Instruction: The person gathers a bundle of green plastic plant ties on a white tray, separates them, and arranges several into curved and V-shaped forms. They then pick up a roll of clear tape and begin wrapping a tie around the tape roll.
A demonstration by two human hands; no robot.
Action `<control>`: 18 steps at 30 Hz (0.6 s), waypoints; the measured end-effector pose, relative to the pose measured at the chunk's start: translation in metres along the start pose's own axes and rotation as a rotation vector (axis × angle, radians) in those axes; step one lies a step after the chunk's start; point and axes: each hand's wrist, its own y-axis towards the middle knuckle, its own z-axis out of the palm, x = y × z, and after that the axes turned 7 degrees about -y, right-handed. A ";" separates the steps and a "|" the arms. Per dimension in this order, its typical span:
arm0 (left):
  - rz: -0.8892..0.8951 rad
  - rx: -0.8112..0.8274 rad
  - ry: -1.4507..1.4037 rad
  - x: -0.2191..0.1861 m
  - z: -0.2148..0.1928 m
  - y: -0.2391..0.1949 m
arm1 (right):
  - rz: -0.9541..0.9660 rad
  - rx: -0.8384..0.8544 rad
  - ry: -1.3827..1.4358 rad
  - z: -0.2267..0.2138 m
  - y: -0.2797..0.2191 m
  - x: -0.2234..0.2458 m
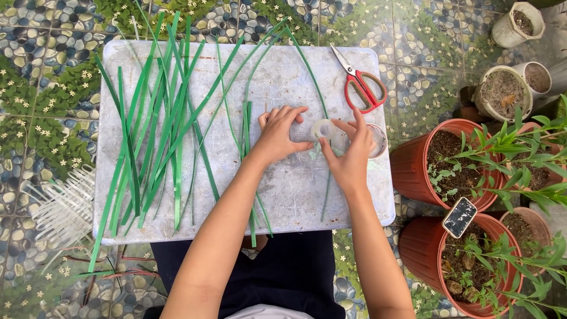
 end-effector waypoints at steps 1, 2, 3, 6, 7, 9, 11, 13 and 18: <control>0.000 -0.003 0.002 0.001 0.000 0.000 | -0.002 -0.001 0.002 0.005 0.002 0.000; 0.004 -0.005 0.007 0.003 0.001 0.000 | 0.007 0.008 -0.025 0.009 0.005 -0.001; 0.007 -0.007 0.012 0.004 0.002 0.001 | 0.017 0.017 -0.053 0.013 0.007 -0.002; 0.008 -0.006 -0.002 0.003 0.001 0.000 | 0.039 0.061 -0.148 0.023 0.006 -0.007; 0.008 -0.008 -0.003 0.002 0.000 0.001 | 0.037 0.062 -0.148 0.021 0.007 -0.005; -0.003 -0.004 -0.021 0.000 -0.001 0.000 | 0.005 0.088 -0.184 0.019 0.007 -0.002; -0.001 -0.003 -0.011 0.002 0.001 0.001 | 0.005 0.083 -0.143 0.014 0.006 0.002; 0.001 -0.002 -0.001 0.002 0.001 0.001 | 0.006 0.077 -0.102 0.010 0.006 0.002; 0.007 -0.013 0.002 -0.001 0.000 0.000 | 0.016 0.056 -0.084 0.005 0.005 -0.005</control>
